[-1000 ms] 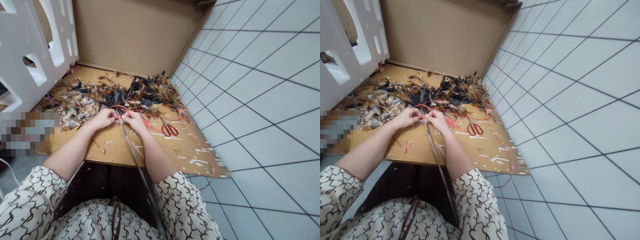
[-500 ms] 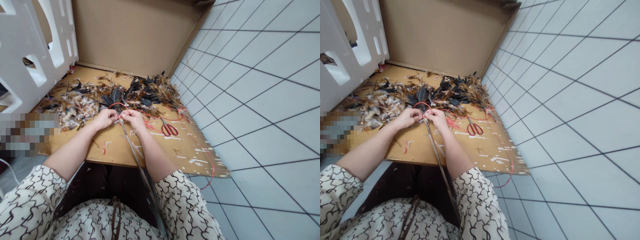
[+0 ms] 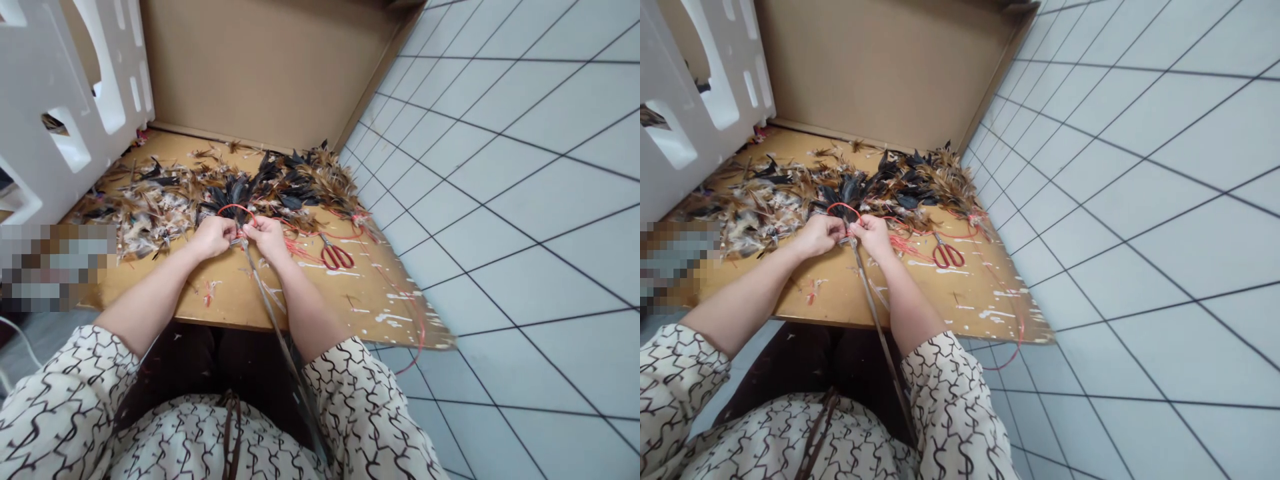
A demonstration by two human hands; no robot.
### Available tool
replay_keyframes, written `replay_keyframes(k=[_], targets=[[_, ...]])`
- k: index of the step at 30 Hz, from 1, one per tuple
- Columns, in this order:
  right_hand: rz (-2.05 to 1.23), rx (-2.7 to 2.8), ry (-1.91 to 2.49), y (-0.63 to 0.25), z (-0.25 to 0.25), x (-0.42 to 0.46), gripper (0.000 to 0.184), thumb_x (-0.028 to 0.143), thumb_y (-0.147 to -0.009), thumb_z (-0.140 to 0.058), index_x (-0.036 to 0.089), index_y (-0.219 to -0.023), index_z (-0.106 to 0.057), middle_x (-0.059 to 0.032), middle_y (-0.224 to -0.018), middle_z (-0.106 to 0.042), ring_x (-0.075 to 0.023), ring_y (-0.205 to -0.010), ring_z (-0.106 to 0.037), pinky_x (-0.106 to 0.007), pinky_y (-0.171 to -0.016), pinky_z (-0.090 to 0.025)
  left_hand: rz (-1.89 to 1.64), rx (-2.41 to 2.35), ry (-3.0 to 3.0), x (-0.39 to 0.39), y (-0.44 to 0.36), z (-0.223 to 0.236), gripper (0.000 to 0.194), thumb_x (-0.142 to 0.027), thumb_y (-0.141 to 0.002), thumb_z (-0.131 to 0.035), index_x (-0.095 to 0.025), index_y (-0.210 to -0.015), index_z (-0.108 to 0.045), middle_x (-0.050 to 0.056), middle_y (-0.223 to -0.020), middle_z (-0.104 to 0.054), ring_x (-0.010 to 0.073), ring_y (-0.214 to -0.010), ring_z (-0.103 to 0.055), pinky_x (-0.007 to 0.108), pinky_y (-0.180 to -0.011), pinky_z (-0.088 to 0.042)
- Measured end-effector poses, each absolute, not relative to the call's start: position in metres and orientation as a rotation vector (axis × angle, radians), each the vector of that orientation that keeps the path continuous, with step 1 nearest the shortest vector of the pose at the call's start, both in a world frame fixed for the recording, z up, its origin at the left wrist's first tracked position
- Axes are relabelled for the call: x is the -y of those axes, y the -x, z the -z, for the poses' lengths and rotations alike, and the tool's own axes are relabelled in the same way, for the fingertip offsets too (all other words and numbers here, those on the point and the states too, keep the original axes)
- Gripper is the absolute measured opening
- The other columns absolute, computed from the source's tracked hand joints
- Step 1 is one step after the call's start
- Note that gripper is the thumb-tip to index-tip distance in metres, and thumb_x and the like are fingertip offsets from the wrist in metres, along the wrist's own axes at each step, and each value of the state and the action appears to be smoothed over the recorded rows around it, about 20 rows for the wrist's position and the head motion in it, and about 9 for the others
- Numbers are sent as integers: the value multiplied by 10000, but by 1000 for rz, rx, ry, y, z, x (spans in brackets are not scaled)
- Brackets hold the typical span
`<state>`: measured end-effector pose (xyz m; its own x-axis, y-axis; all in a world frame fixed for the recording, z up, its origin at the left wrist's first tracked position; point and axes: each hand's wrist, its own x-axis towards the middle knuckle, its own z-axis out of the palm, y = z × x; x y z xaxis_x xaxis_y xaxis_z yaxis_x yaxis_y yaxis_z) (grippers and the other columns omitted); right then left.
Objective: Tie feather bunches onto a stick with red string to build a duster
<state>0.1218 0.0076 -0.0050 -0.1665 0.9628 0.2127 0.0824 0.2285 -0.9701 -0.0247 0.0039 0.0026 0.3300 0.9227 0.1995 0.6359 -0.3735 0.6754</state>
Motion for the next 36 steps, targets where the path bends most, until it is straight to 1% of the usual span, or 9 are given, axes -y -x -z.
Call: replay_keyframes(k=[7, 14, 20, 23, 27, 29, 31, 33, 36], targets=[[-1024, 1630, 1145, -126, 6, -6, 155, 218, -664, -547, 174, -539, -466, 48, -507, -490, -69, -497, -410, -214, -532, -338, -770, -1236, -2105, -7, 27, 4, 116, -190, -679, -478, -164, -573, -517, -47, -491, -462, 93, -499, -391, 223, -520, -308], [-1074, 1649, 1174, -123, 5, -3, 70, 142, -608, -567, 167, -641, -511, 45, -585, -532, -71, -529, -456, -213, -549, -371, -833, -1311, -2120, -2, 28, -1, 131, -222, -689, -522, -160, -575, -534, -42, -493, -475, 94, -494, -398, 230, -516, -303], [-1003, 1775, 1209, -119, 1, 2, 72, 144, -596, -571, 163, -624, -508, 65, -540, -466, -61, -496, -382, -209, -513, -323, -985, -1317, -2181, 0, 27, -2, 136, -241, -692, -574, -164, -582, -556, -32, -522, -515, 103, -519, -444, 237, -537, -334], [-918, 1828, 1222, -119, 0, 3, 84, 167, -602, -576, 165, -588, -493, 72, -507, -423, -62, -494, -352, -210, -506, -295, -1121, -1262, -2238, -1, 26, 0, 140, -259, -688, -601, -164, -590, -568, -12, -587, -547, 117, -578, -488, 246, -575, -375], [-890, 1839, 1203, -120, -1, 3, 104, 178, -614, -566, 165, -562, -477, 67, -509, -429, -65, -503, -361, -213, -516, -301, -1297, -1101, -2265, 1, 26, 0, 110, -232, -711, -565, -151, -755, -625, 46, -863, -629, 110, -643, -517, 246, -618, -426], [-927, 1828, 1191, -121, -2, 3, 90, 165, -612, -557, 165, -566, -479, 64, -518, -449, -66, -501, -377, -215, -524, -318, -1228, -1062, -2257, 2, 27, -2, 228, -155, -711, -505, -147, -900, -632, 43, -905, -643, 95, -601, -505, 235, -599, -431], [-960, 1822, 1183, -122, -3, 4, 80, 145, -606, -549, 165, -565, -483, 62, -519, -463, -66, -496, -388, -216, -531, -332, -1097, -1071, -2259, 3, 27, -3, 345, -78, -679, -448, -144, -965, -629, 21, -835, -654, 95, -584, -509, 230, -604, -436], [-981, 1818, 1186, -123, -3, 3, 78, 133, -601, -550, 166, -562, -491, 64, -510, -466, -66, -493, -393, -216, -535, -339, -983, -1106, -2268, 4, 28, -4, 376, -47, -647, -427, -137, -944, -641, 10, -766, -652, 108, -608, -531, 236, -636, -444], [-984, 1816, 1206, -124, -2, 3, 67, 130, -598, -563, 164, -567, -515, 62, -509, -477, -68, -495, -401, -219, -539, -341, -861, -1140, -2283, 3, 28, -5, 320, -69, -651, -446, -139, -882, -656, 6, -703, -635, 126, -638, -548, 245, -665, -445]])
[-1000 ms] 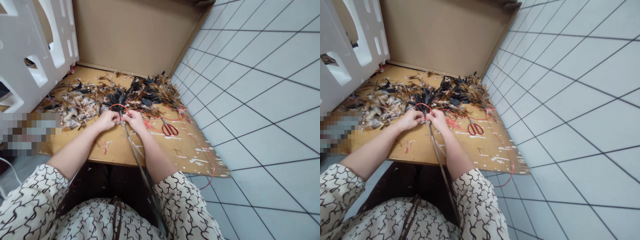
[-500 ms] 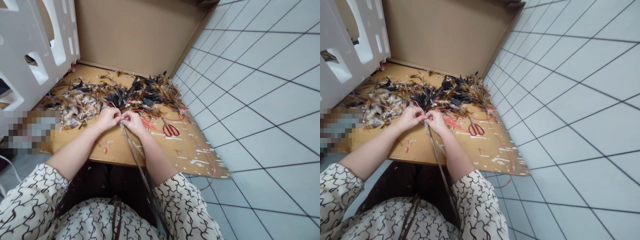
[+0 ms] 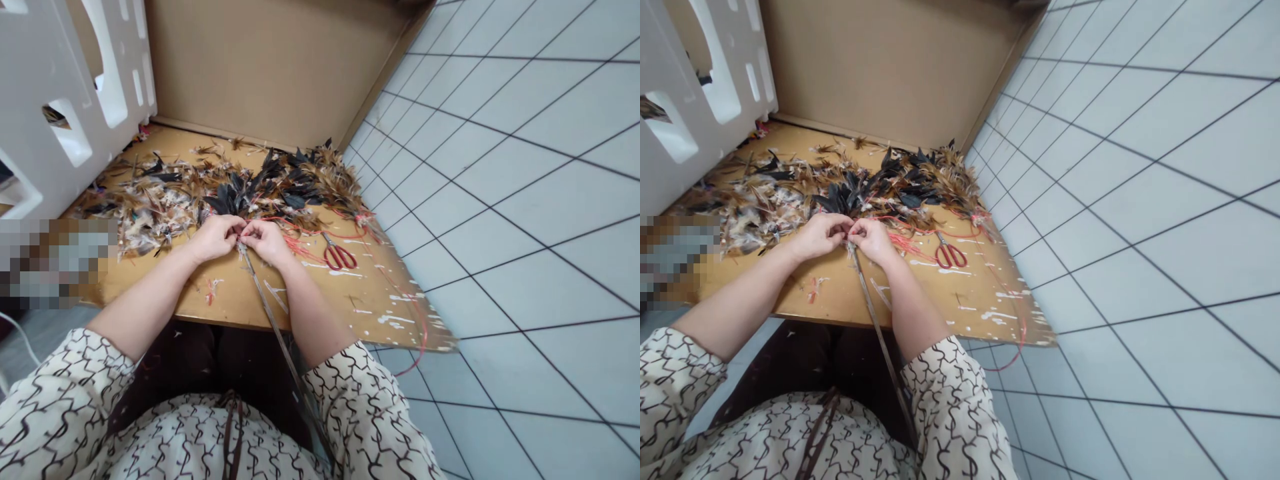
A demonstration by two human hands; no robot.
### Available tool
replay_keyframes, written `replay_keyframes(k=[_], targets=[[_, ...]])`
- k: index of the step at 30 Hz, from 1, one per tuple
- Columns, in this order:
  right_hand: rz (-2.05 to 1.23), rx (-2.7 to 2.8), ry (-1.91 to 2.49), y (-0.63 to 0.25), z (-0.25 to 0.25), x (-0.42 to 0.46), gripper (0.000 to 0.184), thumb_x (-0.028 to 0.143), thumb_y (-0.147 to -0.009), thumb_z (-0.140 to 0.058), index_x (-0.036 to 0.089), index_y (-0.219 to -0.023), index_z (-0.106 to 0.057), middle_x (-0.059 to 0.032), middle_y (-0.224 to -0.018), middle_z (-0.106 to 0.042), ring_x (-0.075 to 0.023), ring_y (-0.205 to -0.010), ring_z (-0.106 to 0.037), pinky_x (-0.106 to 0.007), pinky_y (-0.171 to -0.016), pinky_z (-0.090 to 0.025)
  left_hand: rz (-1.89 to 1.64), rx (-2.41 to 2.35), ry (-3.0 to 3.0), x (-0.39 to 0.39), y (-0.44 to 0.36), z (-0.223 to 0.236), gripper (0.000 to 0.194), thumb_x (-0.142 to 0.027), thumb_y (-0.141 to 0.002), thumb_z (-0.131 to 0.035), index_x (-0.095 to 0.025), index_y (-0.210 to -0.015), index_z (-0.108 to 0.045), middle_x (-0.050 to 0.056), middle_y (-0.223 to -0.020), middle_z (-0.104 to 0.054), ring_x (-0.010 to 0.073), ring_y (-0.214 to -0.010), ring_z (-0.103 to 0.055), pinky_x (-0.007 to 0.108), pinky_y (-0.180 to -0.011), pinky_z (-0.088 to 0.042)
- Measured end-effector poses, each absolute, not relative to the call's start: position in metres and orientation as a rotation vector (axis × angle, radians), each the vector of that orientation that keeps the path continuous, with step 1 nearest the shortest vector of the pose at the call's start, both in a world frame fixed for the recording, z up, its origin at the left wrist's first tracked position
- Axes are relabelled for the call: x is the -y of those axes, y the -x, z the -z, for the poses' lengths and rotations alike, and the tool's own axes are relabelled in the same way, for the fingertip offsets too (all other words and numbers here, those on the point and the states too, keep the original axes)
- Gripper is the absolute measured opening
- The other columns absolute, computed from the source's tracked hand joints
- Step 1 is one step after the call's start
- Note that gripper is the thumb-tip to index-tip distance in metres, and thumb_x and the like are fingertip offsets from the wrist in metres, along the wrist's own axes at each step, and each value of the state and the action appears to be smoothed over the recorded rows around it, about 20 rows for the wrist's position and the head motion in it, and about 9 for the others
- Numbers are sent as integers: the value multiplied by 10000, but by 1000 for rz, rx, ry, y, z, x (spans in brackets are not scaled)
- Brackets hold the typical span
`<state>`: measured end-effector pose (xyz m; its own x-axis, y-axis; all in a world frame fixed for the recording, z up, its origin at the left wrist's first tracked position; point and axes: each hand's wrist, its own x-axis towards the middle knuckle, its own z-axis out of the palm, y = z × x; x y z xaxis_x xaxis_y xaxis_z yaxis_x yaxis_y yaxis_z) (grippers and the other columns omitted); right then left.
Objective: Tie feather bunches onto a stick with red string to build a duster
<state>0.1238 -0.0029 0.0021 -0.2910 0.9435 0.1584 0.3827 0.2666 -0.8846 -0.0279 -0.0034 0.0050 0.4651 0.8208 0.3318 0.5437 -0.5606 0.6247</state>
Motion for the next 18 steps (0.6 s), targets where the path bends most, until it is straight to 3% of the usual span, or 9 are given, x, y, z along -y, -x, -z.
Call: replay_keyframes(k=[9, 18], targets=[[-1043, 1743, 1193, -125, -2, 2, 48, 152, -605, -598, 159, -598, -551, 50, -525, -530, -74, -499, -448, -227, -551, -372, -825, -1217, -2182, 0, 28, -2, 177, -178, -667, -580, -155, -824, -658, -2, -687, -598, 129, -657, -527, 250, -658, -419], [-1185, 1595, 1177, -124, 0, -1, 69, 122, -624, -562, 169, -604, -516, 55, -496, -534, -71, -474, -479, -221, -544, -404, -883, -1351, -2047, 0, 21, -1, 58, -192, -658, -609, -148, -622, -622, -19, -590, -576, 103, -562, -482, 235, -595, -380]])
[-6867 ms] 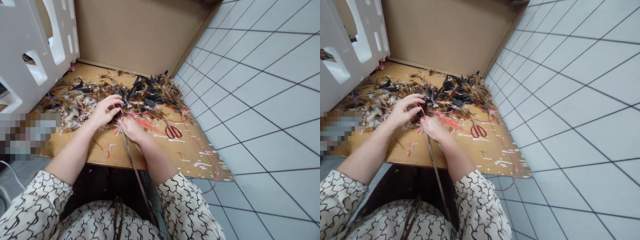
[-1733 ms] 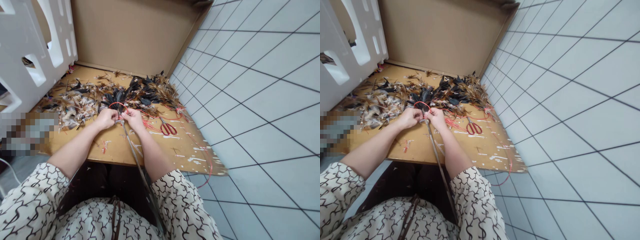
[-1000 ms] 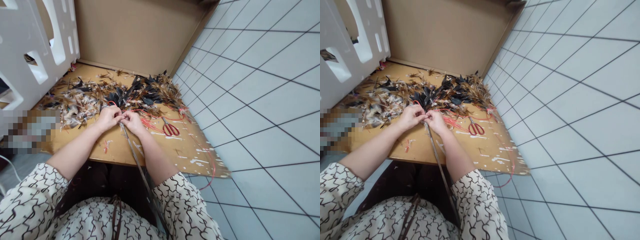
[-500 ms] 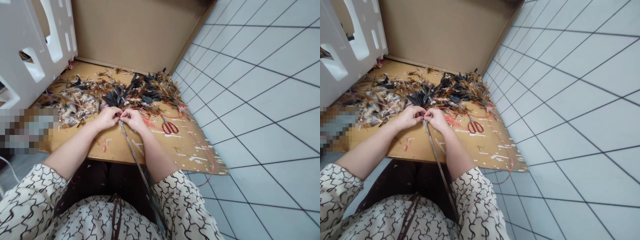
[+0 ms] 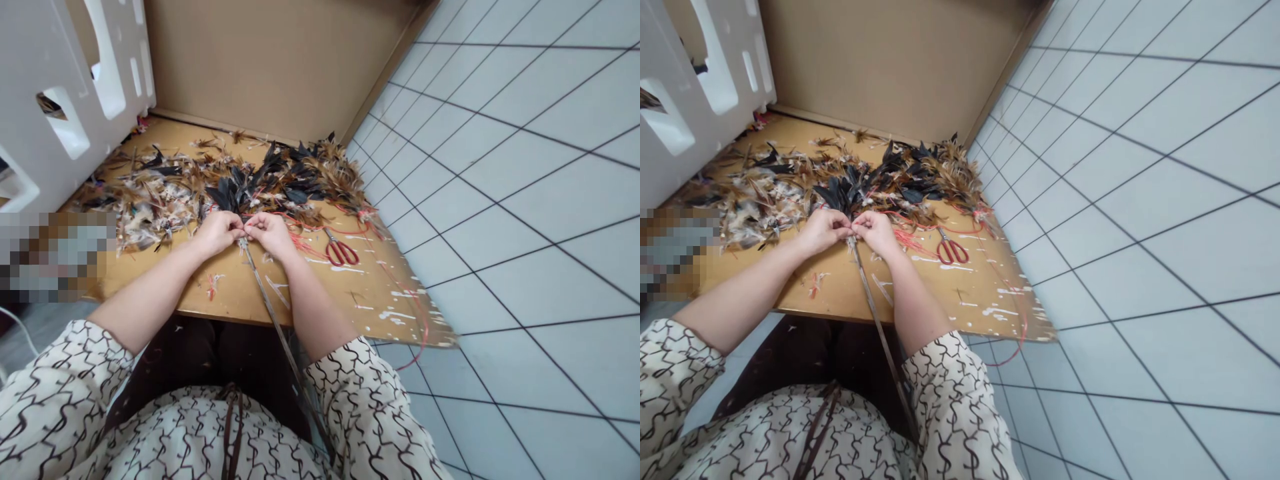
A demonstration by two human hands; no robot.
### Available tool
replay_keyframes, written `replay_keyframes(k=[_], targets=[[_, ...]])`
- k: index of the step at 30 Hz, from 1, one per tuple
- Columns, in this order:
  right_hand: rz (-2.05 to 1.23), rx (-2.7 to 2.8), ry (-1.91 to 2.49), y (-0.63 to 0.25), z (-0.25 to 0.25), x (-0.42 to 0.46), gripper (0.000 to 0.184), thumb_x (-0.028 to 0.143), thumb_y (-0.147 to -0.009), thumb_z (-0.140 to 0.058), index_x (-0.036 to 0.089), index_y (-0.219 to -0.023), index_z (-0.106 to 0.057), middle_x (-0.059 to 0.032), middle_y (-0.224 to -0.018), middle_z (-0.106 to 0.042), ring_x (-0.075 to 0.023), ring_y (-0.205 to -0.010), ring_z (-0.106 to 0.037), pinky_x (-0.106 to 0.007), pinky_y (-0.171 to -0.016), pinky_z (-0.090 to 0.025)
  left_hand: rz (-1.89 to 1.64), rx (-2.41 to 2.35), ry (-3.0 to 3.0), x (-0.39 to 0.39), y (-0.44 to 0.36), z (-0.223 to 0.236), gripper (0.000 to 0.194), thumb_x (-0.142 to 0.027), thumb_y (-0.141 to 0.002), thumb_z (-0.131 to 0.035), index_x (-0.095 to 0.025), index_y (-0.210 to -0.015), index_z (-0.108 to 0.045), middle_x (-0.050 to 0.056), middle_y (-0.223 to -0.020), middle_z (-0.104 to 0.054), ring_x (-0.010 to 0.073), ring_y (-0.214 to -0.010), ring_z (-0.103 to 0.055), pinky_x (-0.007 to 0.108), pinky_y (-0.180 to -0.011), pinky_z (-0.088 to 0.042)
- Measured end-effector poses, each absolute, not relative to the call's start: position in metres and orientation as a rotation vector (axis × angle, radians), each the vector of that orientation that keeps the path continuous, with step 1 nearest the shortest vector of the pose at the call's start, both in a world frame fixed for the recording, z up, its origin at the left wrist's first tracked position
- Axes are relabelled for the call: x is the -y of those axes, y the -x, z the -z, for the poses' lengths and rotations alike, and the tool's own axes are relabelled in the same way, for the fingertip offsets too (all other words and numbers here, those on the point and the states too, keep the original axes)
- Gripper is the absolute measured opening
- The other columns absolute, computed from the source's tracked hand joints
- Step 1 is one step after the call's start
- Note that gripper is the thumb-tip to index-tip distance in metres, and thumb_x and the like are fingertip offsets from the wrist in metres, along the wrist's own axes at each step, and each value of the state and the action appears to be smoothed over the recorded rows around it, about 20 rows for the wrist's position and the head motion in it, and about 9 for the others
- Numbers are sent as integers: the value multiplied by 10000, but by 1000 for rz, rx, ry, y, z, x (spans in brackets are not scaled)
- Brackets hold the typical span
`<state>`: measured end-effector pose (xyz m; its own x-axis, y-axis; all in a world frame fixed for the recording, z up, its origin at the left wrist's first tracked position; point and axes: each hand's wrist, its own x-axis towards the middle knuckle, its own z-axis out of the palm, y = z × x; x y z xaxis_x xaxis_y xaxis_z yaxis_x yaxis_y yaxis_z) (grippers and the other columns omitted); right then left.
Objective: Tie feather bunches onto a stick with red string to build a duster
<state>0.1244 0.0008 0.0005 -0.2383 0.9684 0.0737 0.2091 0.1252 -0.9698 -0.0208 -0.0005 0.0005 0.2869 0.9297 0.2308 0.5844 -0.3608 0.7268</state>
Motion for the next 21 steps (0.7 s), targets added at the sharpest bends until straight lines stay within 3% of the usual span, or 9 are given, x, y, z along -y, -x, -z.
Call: replay_keyframes(k=[11, 17, 21], targets=[[-1135, 1604, 1128, -122, 1, -1, 178, 117, -548, -600, 182, -678, -497, 56, -594, -534, -76, -564, -498, -230, -605, -431, -929, -1285, -1834, -3, 22, 1, 121, -211, -613, -534, -131, -588, -620, -30, -488, -524, 89, -496, -428, 220, -506, -338], [-773, 1788, 1249, -118, 10, -2, 98, 98, -614, -517, 189, -627, -482, 43, -580, -507, -97, -549, -456, -244, -581, -400, -869, -1276, -1641, -2, 22, -1, 119, -237, -584, -557, -134, -601, -615, -54, -434, -466, 57, -400, -337, 206, -423, -266], [-415, 2013, 1209, -120, 10, 2, 137, 70, -673, -475, 189, -674, -542, -7, -696, -583, -143, -695, -504, -281, -693, -409, -878, -1256, -1625, -2, 23, -1, 106, -237, -578, -558, -137, -575, -596, -64, -422, -430, 49, -400, -311, 203, -423, -240]])
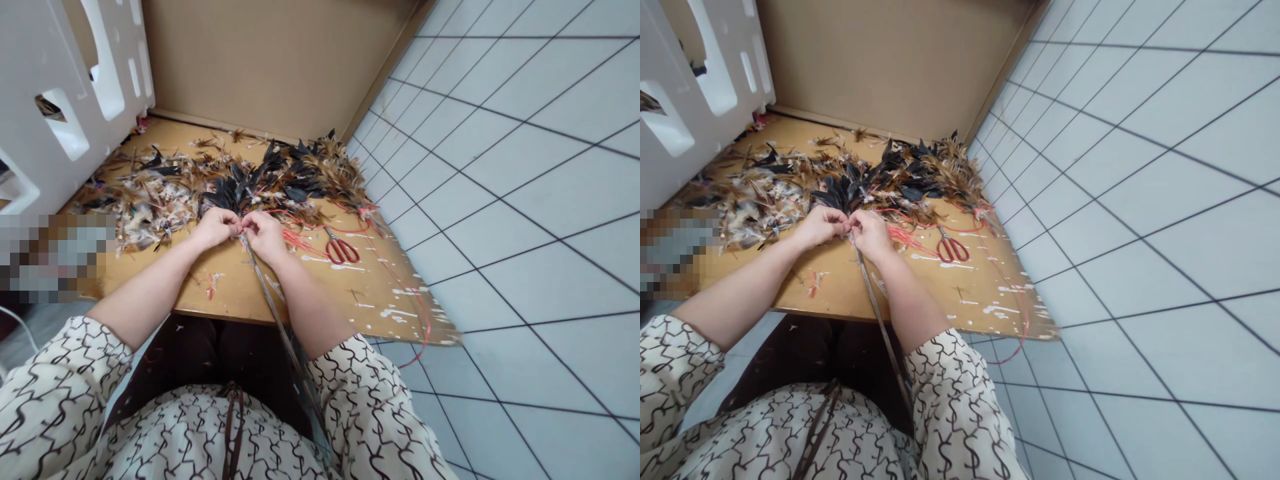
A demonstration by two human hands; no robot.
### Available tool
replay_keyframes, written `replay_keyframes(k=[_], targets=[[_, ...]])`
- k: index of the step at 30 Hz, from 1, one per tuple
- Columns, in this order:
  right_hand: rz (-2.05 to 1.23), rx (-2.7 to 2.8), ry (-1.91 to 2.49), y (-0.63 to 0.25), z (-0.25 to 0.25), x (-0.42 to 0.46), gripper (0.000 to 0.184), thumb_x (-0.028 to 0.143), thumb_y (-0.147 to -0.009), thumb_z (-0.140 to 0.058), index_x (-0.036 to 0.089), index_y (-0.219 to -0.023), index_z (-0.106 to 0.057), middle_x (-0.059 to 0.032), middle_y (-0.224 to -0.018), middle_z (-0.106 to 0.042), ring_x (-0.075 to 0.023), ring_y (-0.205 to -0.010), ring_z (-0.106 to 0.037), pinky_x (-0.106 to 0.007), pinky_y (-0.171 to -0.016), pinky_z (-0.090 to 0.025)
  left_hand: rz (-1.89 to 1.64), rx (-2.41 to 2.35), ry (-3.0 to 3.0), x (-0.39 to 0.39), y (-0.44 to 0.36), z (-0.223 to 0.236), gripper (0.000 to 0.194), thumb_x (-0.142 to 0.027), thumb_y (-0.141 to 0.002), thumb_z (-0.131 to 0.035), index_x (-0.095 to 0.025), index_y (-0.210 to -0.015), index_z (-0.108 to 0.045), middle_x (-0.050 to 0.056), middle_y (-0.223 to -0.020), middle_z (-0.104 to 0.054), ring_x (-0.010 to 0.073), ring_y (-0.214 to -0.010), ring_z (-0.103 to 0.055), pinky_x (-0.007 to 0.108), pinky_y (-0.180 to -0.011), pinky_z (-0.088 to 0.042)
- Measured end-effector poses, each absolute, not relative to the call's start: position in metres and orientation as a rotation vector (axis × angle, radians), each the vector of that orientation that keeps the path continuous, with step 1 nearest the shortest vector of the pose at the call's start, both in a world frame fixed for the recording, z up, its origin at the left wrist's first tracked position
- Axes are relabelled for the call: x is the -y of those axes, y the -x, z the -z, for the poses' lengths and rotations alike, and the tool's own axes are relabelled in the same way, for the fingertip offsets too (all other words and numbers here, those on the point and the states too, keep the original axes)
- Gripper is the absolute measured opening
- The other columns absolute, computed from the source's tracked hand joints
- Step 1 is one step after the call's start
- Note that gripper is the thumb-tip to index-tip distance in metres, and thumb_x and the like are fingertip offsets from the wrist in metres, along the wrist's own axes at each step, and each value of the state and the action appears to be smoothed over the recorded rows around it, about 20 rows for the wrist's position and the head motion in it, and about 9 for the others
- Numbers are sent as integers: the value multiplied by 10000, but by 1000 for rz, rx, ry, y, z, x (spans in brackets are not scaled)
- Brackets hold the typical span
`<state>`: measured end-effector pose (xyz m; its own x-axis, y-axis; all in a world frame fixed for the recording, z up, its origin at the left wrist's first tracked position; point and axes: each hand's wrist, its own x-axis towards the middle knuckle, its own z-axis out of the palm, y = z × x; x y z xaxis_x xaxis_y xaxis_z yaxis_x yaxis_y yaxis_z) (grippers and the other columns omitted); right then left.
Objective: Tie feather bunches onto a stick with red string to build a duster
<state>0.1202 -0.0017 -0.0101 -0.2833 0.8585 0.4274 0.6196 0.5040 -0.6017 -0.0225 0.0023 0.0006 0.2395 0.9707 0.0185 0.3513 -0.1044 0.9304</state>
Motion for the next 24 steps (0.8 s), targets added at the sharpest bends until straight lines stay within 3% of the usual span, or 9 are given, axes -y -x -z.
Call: replay_keyframes(k=[8, 24], targets=[[-103, 2305, 1169, -124, 9, 3, 244, 81, -779, -410, 160, -874, -620, -97, -883, -644, -206, -857, -511, -326, -807, -397, -894, -1249, -1710, -7, 23, 6, 143, -252, -607, -542, -127, -576, -602, -58, -451, -444, 61, -449, -341, 215, -469, -269], [145, 2479, 1225, -124, 4, 5, 244, 121, -859, -385, 140, -861, -628, -118, -867, -612, -221, -845, -458, -327, -764, -371, -799, -1345, -1851, -5, 20, 2, 115, -206, -644, -506, -139, -578, -573, -44, -488, -493, 89, -503, -403, 226, -525, -332]])
